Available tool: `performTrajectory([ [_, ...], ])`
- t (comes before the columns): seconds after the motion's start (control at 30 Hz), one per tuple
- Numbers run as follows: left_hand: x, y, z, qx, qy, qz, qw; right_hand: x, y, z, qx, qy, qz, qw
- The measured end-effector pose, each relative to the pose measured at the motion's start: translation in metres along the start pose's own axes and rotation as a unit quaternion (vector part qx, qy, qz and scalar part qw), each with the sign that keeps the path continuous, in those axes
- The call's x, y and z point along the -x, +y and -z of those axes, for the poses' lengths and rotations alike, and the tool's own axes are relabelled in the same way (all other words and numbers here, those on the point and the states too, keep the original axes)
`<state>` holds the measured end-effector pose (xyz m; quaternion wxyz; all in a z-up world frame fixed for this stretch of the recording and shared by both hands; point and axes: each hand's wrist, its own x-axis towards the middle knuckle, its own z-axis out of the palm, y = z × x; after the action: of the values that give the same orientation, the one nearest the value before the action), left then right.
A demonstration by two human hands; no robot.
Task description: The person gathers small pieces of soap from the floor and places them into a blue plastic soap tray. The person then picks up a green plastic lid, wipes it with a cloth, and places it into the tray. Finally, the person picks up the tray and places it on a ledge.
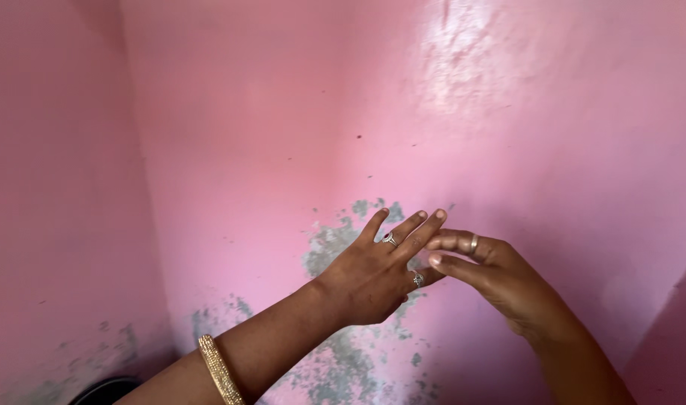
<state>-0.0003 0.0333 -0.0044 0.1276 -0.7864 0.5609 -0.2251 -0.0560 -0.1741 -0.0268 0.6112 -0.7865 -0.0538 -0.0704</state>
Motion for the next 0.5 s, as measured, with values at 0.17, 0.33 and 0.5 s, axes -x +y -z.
performTrajectory([
  [0.17,0.032,-0.005,-0.003,0.017,0.018,0.022,0.999,-0.023,0.008,-0.036,-0.039,-0.006,-0.025,0.999],
  [0.33,0.055,-0.016,0.0,0.023,-0.008,0.036,0.999,-0.042,0.024,-0.056,-0.046,0.002,-0.038,0.998],
  [0.5,0.074,-0.027,-0.001,0.041,-0.073,0.049,0.995,-0.053,0.031,-0.055,-0.095,0.037,-0.016,0.995],
])
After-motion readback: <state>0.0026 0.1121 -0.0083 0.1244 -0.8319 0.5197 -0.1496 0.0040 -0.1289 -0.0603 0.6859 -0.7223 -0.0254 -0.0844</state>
